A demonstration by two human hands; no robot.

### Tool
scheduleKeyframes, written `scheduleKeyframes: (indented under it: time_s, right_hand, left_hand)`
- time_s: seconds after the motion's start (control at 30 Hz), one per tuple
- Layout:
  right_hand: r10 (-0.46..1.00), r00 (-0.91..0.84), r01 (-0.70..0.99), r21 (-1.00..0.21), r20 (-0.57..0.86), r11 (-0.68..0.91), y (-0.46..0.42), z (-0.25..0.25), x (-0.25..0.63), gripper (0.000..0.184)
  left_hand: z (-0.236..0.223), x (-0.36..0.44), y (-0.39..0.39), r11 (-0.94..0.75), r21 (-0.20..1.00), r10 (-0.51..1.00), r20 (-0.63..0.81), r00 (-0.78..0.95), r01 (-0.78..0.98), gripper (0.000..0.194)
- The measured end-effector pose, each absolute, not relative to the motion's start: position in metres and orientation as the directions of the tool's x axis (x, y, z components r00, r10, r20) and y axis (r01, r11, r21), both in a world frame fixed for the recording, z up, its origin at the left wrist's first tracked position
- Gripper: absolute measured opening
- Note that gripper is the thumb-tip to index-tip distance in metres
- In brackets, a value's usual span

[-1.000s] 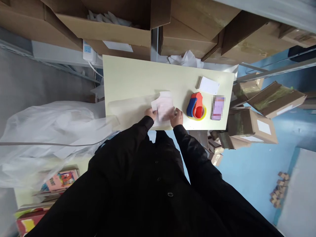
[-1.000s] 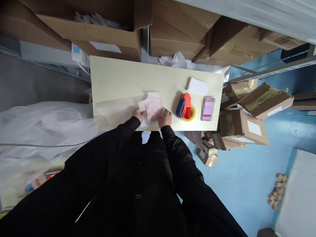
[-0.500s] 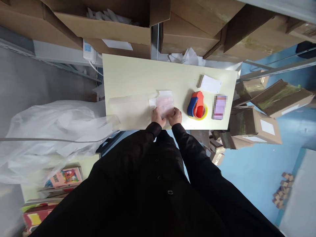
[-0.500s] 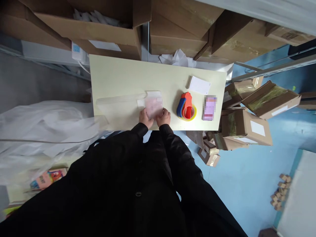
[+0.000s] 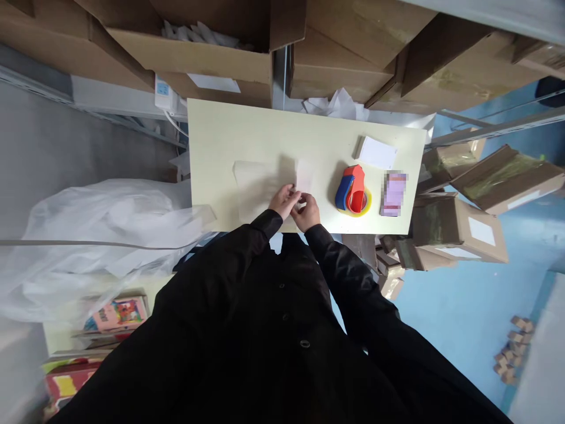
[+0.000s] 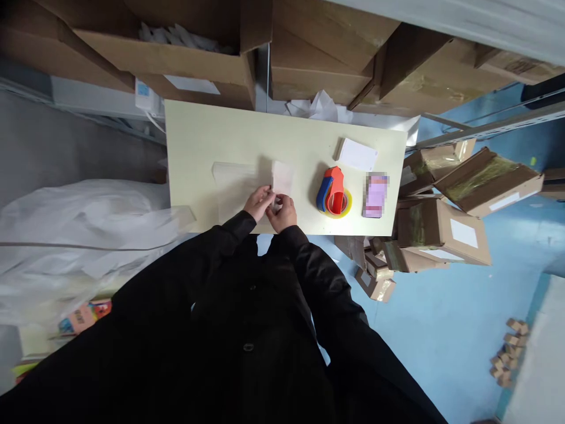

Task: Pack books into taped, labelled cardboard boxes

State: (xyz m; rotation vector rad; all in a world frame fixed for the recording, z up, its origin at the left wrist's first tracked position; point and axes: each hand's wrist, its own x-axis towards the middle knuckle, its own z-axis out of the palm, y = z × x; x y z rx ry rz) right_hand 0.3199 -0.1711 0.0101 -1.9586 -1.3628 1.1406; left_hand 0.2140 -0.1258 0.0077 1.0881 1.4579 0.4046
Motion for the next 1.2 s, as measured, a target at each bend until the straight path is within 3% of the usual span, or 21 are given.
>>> scheduleKeyframes:
  time_s: [0.1, 0.2, 0.3, 0.4, 0.53, 0.67, 0.8, 0.97, 1.1, 1.2]
  right_hand:
    - [0.928, 0.105, 0.520, -0.776, -0.357, -0.357, -0.173, 0.000, 0.312, 0.051]
    - [0.902, 0.243, 0.543, -0.721, -0.356, -0.431, -0.179, -0.009, 0.321, 0.054]
    - [0.823, 0.359, 0.429, -0.705, -0.441, -0.564, -0.183, -0.017, 0.331, 0.060]
    - [0.769, 0.350, 0.265, -0.731, -0.534, -0.629, -0.177, -0.024, 0.331, 0.059]
    - [0.721, 0.342, 0.102, -0.739, -0.602, -0.666, -0.168, -0.023, 0.341, 0.033]
    - [0.768, 0.360, 0.027, -0.817, -0.529, -0.576, -0.168, -0.004, 0.367, 0.025]
    - [0.838, 0.296, 0.060, -0.867, -0.458, -0.495, -0.163, 0.015, 0.357, 0.033]
    - [0.906, 0.199, 0.280, -0.865, -0.373, -0.417, -0.147, 0.016, 0.292, 0.033]
    - [0.917, 0.144, 0.386, -0.832, -0.372, -0.399, -0.151, 0.007, 0.271, 0.043]
    - [0.896, 0.232, 0.443, -0.779, -0.378, -0.443, -0.166, -0.002, 0.288, 0.056]
  left_hand:
    - [0.006, 0.198, -0.125, 0.485, 0.696, 0.813, -0.582, 0.021, 0.529, 0.045]
    - [0.005, 0.193, -0.127, 0.400, 0.581, 0.834, -0.552, -0.019, 0.709, 0.046]
    - [0.007, 0.194, -0.138, 0.275, 0.542, 0.869, -0.493, 0.036, 0.794, 0.047]
    - [0.009, 0.195, -0.152, 0.256, 0.541, 0.865, -0.499, 0.061, 0.801, 0.057]
    - [0.005, 0.206, -0.157, 0.319, 0.589, 0.851, -0.524, 0.050, 0.743, 0.065]
    - [0.004, 0.224, -0.148, 0.429, 0.728, 0.776, -0.600, 0.193, 0.535, 0.056]
    - [0.017, 0.220, -0.139, 0.497, 0.790, 0.778, -0.589, 0.219, 0.359, 0.049]
    - [0.025, 0.187, -0.133, 0.530, 0.824, 0.825, -0.556, 0.105, 0.197, 0.044]
    - [0.013, 0.170, -0.132, 0.619, 0.738, 0.780, -0.619, -0.096, 0.268, 0.039]
    - [0.004, 0.164, -0.137, 0.625, 0.676, 0.765, -0.629, -0.137, 0.390, 0.043]
